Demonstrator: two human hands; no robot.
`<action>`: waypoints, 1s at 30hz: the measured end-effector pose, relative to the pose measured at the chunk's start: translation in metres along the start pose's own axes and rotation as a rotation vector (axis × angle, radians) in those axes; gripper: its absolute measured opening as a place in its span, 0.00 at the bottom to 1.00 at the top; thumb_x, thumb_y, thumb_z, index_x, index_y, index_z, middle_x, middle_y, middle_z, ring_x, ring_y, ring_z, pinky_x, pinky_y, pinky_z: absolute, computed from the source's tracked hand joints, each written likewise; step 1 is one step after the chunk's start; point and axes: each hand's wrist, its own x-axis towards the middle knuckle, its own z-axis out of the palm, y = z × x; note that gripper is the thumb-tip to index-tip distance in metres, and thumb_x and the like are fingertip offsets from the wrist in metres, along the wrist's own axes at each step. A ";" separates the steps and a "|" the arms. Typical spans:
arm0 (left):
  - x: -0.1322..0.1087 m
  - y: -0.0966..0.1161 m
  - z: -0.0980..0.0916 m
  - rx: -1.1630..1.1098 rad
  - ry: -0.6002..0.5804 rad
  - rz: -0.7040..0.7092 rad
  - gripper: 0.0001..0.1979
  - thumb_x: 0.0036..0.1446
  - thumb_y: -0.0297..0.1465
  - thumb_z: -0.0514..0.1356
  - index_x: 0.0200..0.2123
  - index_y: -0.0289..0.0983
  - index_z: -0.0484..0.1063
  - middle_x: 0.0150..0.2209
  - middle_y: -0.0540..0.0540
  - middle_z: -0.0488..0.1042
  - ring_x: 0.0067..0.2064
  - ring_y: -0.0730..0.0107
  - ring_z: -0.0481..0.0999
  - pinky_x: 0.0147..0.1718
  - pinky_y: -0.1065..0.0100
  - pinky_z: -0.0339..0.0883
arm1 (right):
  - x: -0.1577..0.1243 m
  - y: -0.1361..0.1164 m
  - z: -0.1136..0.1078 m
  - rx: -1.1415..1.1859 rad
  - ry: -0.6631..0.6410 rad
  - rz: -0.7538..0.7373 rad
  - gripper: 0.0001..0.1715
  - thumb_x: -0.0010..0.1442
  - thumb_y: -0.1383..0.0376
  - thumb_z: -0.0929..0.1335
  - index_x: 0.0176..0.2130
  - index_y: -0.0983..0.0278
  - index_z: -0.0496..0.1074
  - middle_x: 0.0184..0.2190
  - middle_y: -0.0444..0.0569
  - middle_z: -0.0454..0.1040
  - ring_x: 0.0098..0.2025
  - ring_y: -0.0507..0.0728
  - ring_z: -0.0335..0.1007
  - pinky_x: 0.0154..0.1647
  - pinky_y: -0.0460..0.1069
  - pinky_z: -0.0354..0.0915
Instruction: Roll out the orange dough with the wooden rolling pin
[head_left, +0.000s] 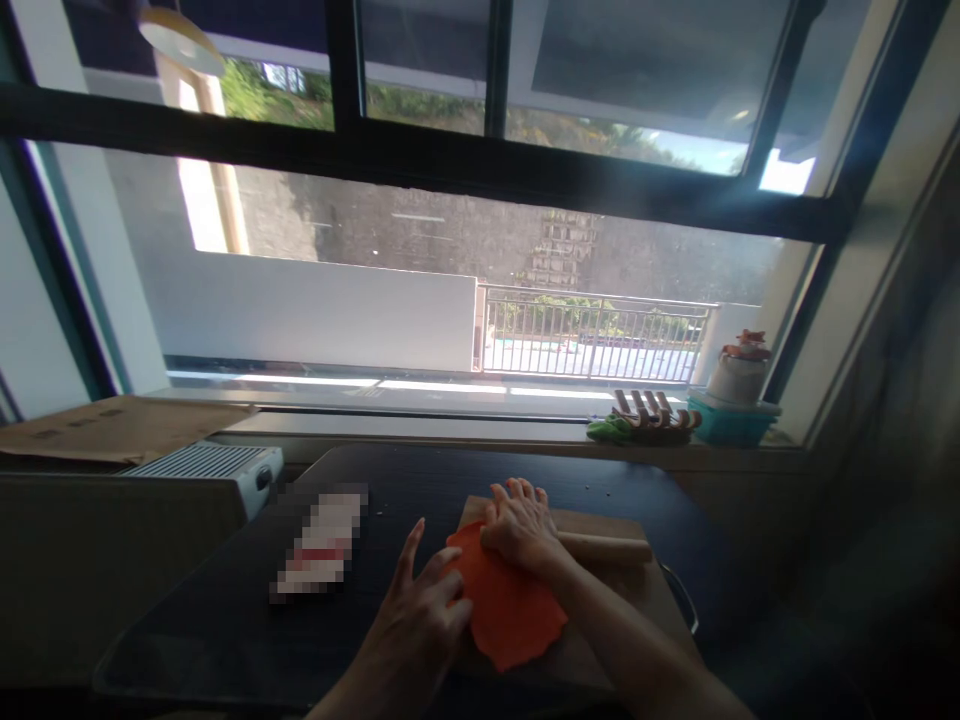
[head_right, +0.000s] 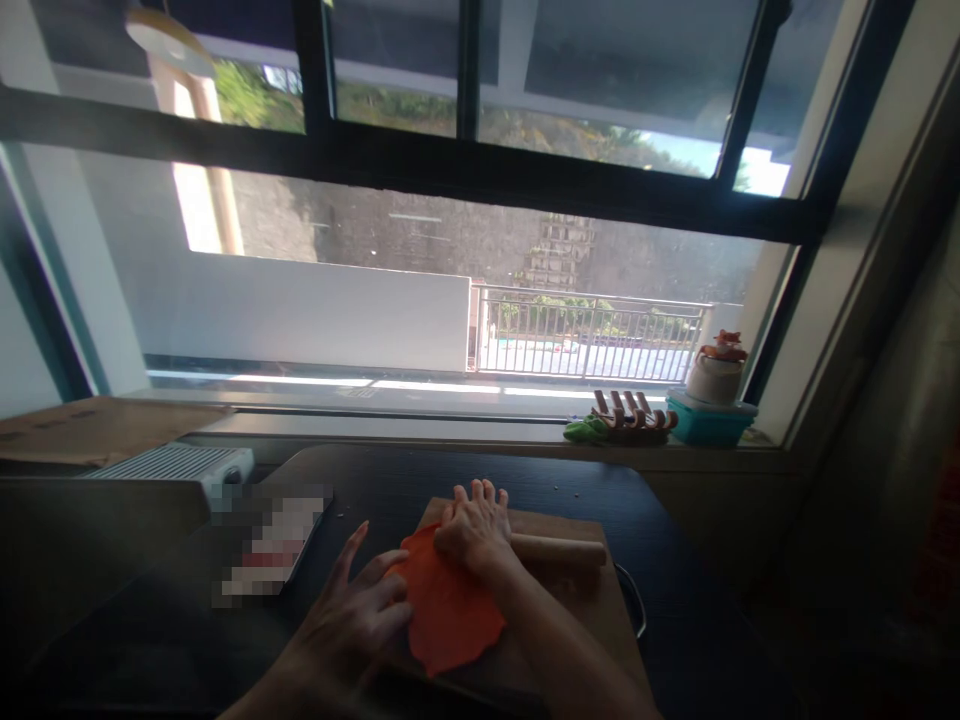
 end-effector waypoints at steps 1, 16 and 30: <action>0.000 -0.001 0.000 0.012 -0.014 0.003 0.10 0.58 0.27 0.57 0.26 0.41 0.72 0.28 0.53 0.73 0.52 0.64 0.68 0.65 0.50 0.22 | 0.007 0.001 -0.001 0.001 -0.005 0.014 0.27 0.64 0.57 0.57 0.57 0.63 0.66 0.59 0.58 0.63 0.62 0.65 0.52 0.61 0.64 0.46; 0.003 0.001 -0.006 -0.025 -0.009 -0.030 0.11 0.58 0.25 0.55 0.26 0.42 0.72 0.28 0.53 0.73 0.51 0.66 0.69 0.65 0.51 0.22 | -0.018 -0.003 0.002 0.004 0.014 -0.041 0.27 0.67 0.56 0.54 0.57 0.61 0.66 0.61 0.56 0.62 0.64 0.65 0.50 0.62 0.63 0.45; -0.001 -0.001 -0.004 -0.027 -0.027 -0.012 0.10 0.59 0.26 0.56 0.27 0.42 0.72 0.29 0.54 0.72 0.51 0.66 0.68 0.64 0.50 0.20 | -0.005 0.000 0.004 0.005 0.027 -0.015 0.25 0.66 0.57 0.56 0.57 0.63 0.66 0.61 0.57 0.61 0.64 0.65 0.49 0.61 0.62 0.46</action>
